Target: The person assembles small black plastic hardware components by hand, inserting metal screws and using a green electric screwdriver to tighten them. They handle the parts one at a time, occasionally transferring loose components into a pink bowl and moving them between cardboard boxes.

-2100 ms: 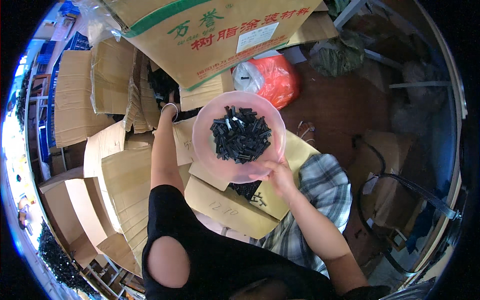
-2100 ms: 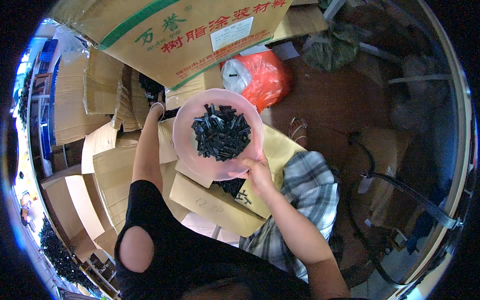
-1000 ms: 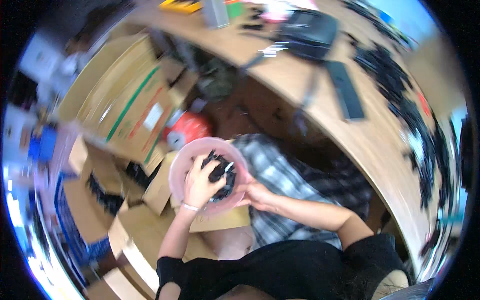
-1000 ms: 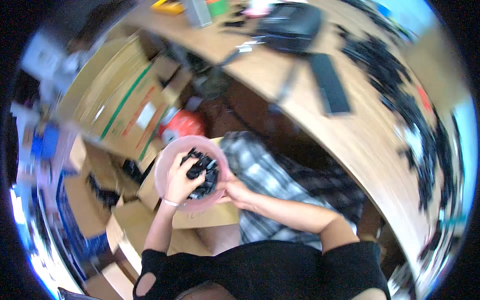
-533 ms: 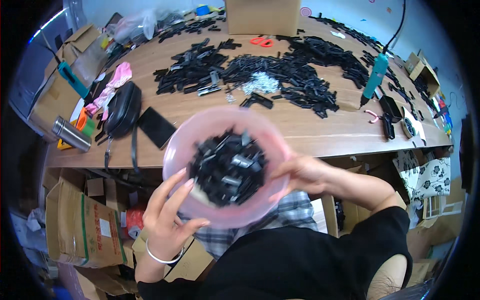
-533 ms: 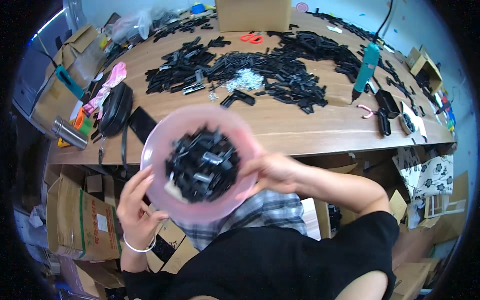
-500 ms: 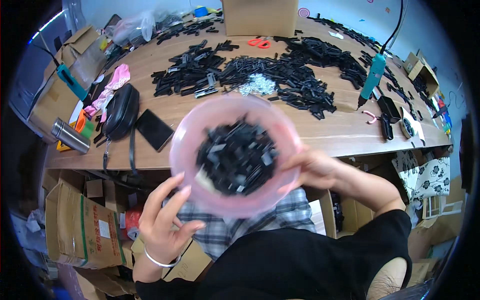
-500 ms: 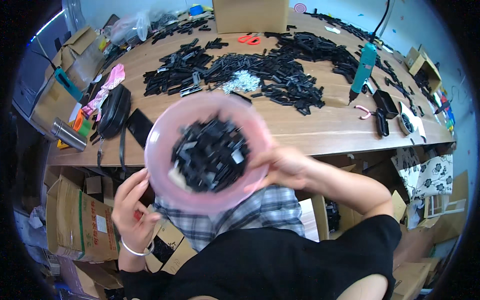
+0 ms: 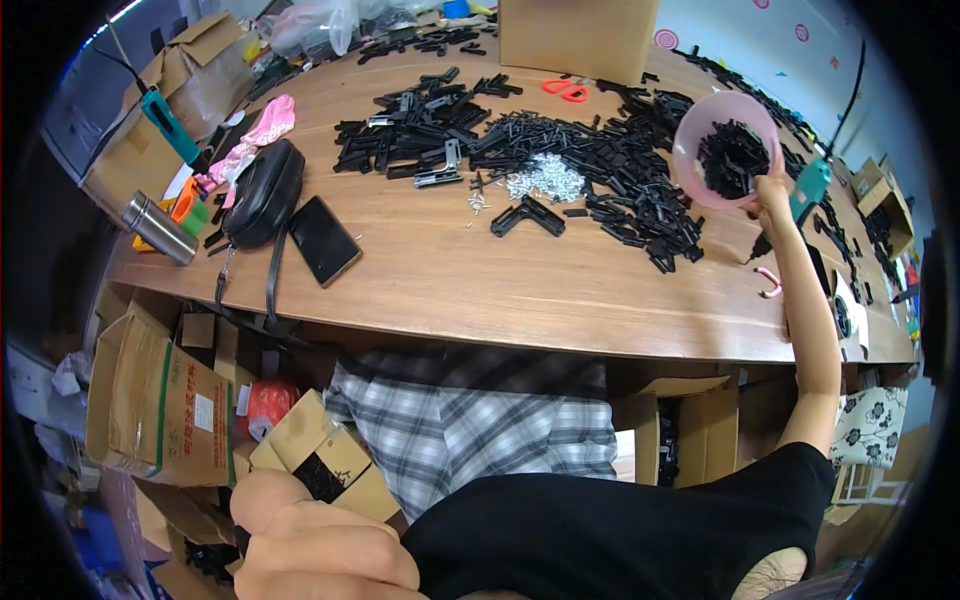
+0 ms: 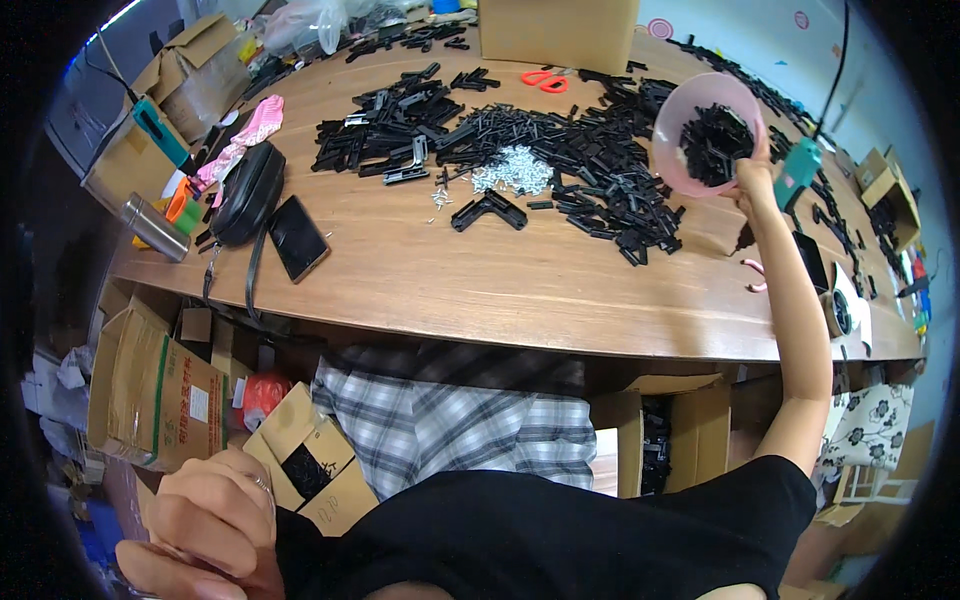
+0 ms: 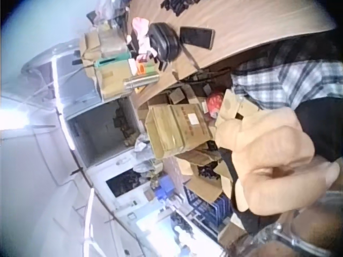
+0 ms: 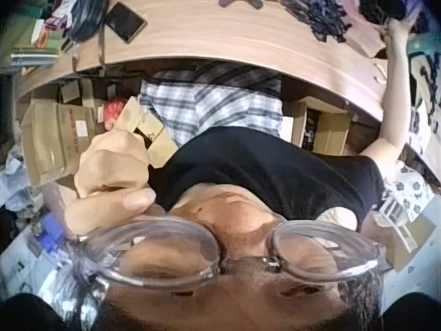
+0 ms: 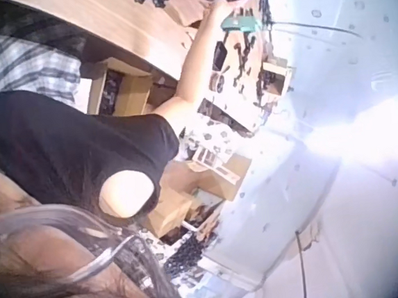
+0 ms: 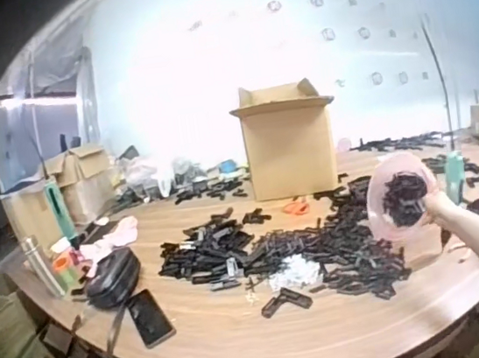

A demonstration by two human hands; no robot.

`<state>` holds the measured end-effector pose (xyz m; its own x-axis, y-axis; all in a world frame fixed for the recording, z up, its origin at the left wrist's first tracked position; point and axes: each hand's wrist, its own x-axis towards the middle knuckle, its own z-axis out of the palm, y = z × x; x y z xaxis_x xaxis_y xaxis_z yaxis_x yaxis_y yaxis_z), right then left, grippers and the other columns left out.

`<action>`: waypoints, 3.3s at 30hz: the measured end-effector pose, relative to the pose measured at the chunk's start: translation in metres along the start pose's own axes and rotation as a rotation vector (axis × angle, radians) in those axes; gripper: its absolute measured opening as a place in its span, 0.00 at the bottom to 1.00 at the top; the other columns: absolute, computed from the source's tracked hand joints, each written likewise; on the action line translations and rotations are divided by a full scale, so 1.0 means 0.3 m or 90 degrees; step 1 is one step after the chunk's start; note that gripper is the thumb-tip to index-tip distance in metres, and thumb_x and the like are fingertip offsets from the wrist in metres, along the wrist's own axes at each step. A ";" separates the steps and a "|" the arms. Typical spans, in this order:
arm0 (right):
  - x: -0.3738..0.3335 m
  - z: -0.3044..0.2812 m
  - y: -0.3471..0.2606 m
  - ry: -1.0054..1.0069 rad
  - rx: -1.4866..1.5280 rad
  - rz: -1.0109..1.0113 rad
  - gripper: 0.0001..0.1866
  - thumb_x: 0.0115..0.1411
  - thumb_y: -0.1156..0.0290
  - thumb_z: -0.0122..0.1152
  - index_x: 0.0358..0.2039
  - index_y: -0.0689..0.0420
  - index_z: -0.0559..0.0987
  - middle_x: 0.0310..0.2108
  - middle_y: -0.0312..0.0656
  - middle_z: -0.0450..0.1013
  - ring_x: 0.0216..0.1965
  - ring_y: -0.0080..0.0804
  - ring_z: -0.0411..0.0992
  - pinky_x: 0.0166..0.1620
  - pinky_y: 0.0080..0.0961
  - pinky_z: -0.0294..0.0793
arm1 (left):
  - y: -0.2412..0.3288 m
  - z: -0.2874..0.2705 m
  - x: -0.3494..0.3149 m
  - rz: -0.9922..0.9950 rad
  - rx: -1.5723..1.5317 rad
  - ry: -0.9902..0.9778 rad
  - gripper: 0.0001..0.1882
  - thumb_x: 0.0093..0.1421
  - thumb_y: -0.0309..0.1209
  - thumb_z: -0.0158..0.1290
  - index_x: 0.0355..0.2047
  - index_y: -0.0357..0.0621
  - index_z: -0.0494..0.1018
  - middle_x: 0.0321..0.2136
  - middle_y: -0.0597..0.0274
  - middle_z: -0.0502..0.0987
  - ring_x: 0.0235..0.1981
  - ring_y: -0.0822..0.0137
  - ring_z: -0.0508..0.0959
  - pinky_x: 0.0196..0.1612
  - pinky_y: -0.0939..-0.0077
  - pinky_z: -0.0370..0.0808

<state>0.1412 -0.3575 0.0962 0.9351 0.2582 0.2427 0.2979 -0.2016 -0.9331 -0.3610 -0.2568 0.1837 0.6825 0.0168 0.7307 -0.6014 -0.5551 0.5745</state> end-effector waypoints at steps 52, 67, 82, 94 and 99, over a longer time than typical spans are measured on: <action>-1.096 1.495 -0.195 -0.889 -0.295 -0.986 0.27 0.55 0.82 0.43 0.56 0.48 0.61 0.56 0.48 0.59 0.50 0.47 0.66 0.45 0.33 0.69 | 0.143 -1.435 -1.665 -1.204 1.480 0.256 0.33 0.42 0.58 0.57 0.42 0.49 0.73 0.40 0.58 0.76 0.46 0.59 0.71 0.46 0.68 0.65; -1.079 1.471 -0.257 -0.874 -0.301 -1.053 0.24 0.56 0.80 0.45 0.55 0.55 0.62 0.54 0.50 0.60 0.51 0.48 0.65 0.48 0.35 0.67 | 0.072 -1.229 -1.513 -1.241 1.167 0.179 0.19 0.52 0.50 0.47 0.32 0.52 0.79 0.32 0.61 0.79 0.37 0.64 0.77 0.45 0.61 0.61; -1.897 1.766 -0.788 -0.941 0.170 -1.167 0.43 0.42 0.85 0.59 0.60 0.48 0.56 0.57 0.50 0.55 0.58 0.50 0.55 0.57 0.37 0.58 | 0.258 -0.962 -1.809 -1.282 1.124 0.332 0.25 0.53 0.56 0.45 0.27 0.48 0.79 0.27 0.58 0.79 0.32 0.61 0.78 0.44 0.62 0.60; -2.715 1.996 -0.746 -0.944 0.173 -1.314 0.24 0.42 0.47 0.64 0.32 0.55 0.78 0.23 0.49 0.73 0.30 0.43 0.73 0.35 0.36 0.71 | 0.452 -1.034 -1.828 -0.984 0.761 0.242 0.35 0.31 0.49 0.64 0.41 0.49 0.72 0.35 0.52 0.77 0.38 0.54 0.76 0.41 0.65 0.71; -2.706 2.115 -0.775 -0.931 0.312 -1.234 0.34 0.36 0.32 0.59 0.22 0.57 0.78 0.16 0.45 0.72 0.22 0.42 0.73 0.28 0.33 0.72 | 0.552 -1.241 -1.892 -1.010 1.155 -0.192 0.27 0.34 0.34 0.64 0.40 0.58 0.75 0.38 0.67 0.75 0.45 0.67 0.73 0.42 0.61 0.69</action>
<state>-0.8089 0.0794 -0.0524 -0.8931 0.0368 0.4484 0.0252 0.9992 -0.0317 -1.0027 -0.0487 0.0013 0.1857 0.9764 0.1103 0.8813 -0.1159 -0.4582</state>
